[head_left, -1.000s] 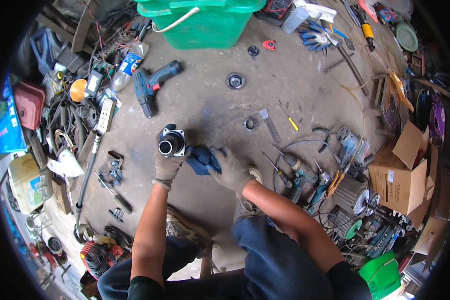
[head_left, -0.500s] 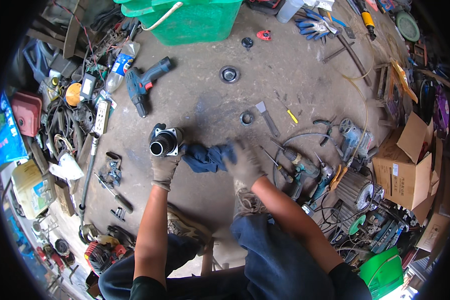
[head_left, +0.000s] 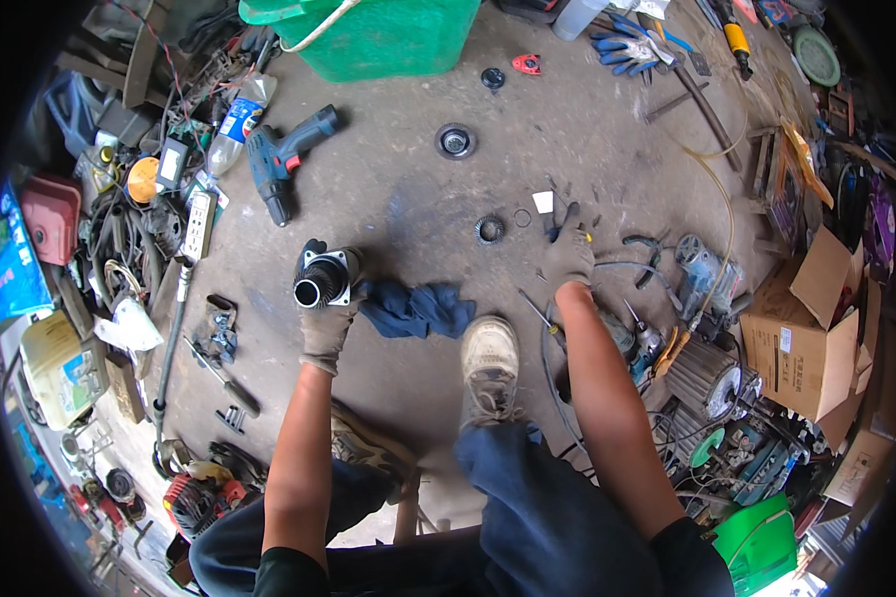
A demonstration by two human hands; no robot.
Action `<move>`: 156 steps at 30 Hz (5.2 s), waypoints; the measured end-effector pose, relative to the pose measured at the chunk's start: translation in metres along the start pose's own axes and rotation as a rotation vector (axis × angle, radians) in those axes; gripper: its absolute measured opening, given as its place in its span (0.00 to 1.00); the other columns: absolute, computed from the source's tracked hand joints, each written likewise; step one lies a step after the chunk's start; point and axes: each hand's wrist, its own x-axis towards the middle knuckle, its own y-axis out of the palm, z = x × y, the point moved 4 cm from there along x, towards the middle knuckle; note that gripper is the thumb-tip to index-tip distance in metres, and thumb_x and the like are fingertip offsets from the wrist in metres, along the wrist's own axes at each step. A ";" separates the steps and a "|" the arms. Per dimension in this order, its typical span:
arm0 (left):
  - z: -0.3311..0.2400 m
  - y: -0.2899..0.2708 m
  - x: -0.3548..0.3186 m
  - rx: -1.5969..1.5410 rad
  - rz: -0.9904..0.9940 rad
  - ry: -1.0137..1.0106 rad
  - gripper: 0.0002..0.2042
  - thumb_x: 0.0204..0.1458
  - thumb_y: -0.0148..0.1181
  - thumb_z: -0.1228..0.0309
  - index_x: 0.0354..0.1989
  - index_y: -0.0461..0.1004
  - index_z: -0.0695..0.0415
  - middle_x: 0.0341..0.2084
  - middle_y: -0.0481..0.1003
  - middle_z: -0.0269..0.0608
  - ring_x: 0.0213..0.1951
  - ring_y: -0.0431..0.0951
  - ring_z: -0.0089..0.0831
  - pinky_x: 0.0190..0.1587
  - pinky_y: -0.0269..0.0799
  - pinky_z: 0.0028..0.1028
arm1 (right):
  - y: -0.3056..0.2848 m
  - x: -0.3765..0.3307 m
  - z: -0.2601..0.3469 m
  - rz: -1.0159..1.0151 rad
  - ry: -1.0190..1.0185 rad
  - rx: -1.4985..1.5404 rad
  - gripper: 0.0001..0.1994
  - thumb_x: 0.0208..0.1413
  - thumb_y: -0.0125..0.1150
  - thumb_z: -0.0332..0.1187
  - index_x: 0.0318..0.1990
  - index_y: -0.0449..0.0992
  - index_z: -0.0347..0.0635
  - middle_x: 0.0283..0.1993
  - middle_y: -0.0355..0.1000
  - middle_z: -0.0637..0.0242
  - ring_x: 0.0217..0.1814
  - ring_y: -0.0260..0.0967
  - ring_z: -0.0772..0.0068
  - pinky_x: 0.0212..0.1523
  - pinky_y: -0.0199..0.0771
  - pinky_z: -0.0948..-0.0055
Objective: The person cleans a cylindrical metal part with a cloth, then inserts a bearing and a spring into it. They use a screwdriver to adjust the internal components and continue assembling the part by hand.
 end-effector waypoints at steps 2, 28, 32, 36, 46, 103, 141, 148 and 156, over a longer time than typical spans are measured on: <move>0.000 0.002 -0.001 -0.082 0.020 -0.059 0.44 0.40 0.75 0.82 0.68 0.58 0.60 0.57 0.71 0.43 0.57 0.73 0.33 0.63 0.71 0.33 | -0.009 -0.003 -0.007 -0.130 -0.052 -0.019 0.41 0.56 0.61 0.42 0.72 0.52 0.31 0.60 0.69 0.39 0.51 0.76 0.42 0.51 0.74 0.49; 0.042 -0.004 -0.043 -0.019 -0.169 -0.291 0.32 0.47 0.76 0.70 0.61 0.68 0.62 0.50 0.77 0.45 0.50 0.77 0.32 0.55 0.72 0.31 | -0.035 -0.102 0.085 0.040 -0.441 0.490 0.17 0.57 0.60 0.37 0.53 0.79 0.42 0.47 0.76 0.49 0.45 0.76 0.43 0.47 0.76 0.54; 0.043 0.029 -0.093 0.023 -0.352 -0.613 0.22 0.54 0.69 0.69 0.55 0.73 0.64 0.43 0.81 0.47 0.44 0.81 0.34 0.50 0.76 0.33 | -0.018 -0.139 0.104 0.248 -0.326 0.757 0.16 0.57 0.59 0.35 0.50 0.80 0.38 0.45 0.77 0.46 0.45 0.76 0.42 0.48 0.76 0.55; 0.014 0.055 -0.092 0.075 -0.124 -0.668 0.15 0.58 0.65 0.69 0.50 0.75 0.65 0.42 0.79 0.43 0.44 0.79 0.30 0.50 0.75 0.29 | -0.007 -0.156 0.116 0.246 -0.368 0.748 0.15 0.58 0.58 0.34 0.50 0.79 0.38 0.47 0.76 0.47 0.46 0.75 0.41 0.49 0.76 0.55; -0.006 0.066 -0.125 -1.600 0.123 -0.852 0.20 0.69 0.45 0.55 0.57 0.75 0.54 0.53 0.78 0.40 0.54 0.77 0.33 0.59 0.72 0.38 | -0.009 -0.177 0.138 0.258 -0.677 0.409 0.18 0.53 0.62 0.36 0.52 0.79 0.43 0.46 0.73 0.53 0.43 0.75 0.45 0.44 0.77 0.52; -0.058 0.076 -0.101 -1.560 0.139 -0.771 0.18 0.69 0.47 0.65 0.65 0.66 0.54 0.63 0.70 0.39 0.60 0.73 0.33 0.60 0.70 0.31 | -0.023 -0.163 0.120 0.154 -0.596 0.595 0.30 0.51 0.69 0.45 0.60 0.72 0.40 0.59 0.67 0.46 0.59 0.65 0.39 0.59 0.66 0.48; -0.041 0.085 -0.109 -0.491 -0.110 -0.388 0.10 0.69 0.51 0.68 0.45 0.74 0.62 0.35 0.77 0.35 0.38 0.73 0.22 0.42 0.72 0.25 | -0.039 -0.196 0.098 0.568 -0.326 1.382 0.22 0.73 0.45 0.47 0.61 0.71 0.40 0.56 0.75 0.64 0.55 0.74 0.67 0.61 0.71 0.68; -0.050 0.064 -0.111 -0.018 0.171 -0.077 0.08 0.63 0.55 0.73 0.47 0.72 0.62 0.39 0.74 0.38 0.40 0.74 0.38 0.48 0.71 0.33 | 0.000 -0.174 0.091 0.646 -0.210 1.229 0.19 0.73 0.48 0.42 0.59 0.72 0.37 0.59 0.72 0.63 0.51 0.72 0.79 0.52 0.76 0.74; -0.046 0.073 -0.117 -0.747 0.282 -0.441 0.18 0.65 0.55 0.70 0.61 0.67 0.61 0.50 0.75 0.41 0.49 0.77 0.34 0.53 0.75 0.32 | -0.036 -0.183 0.117 0.624 -0.300 0.943 0.13 0.66 0.59 0.36 0.46 0.78 0.32 0.35 0.78 0.56 0.36 0.74 0.68 0.39 0.75 0.68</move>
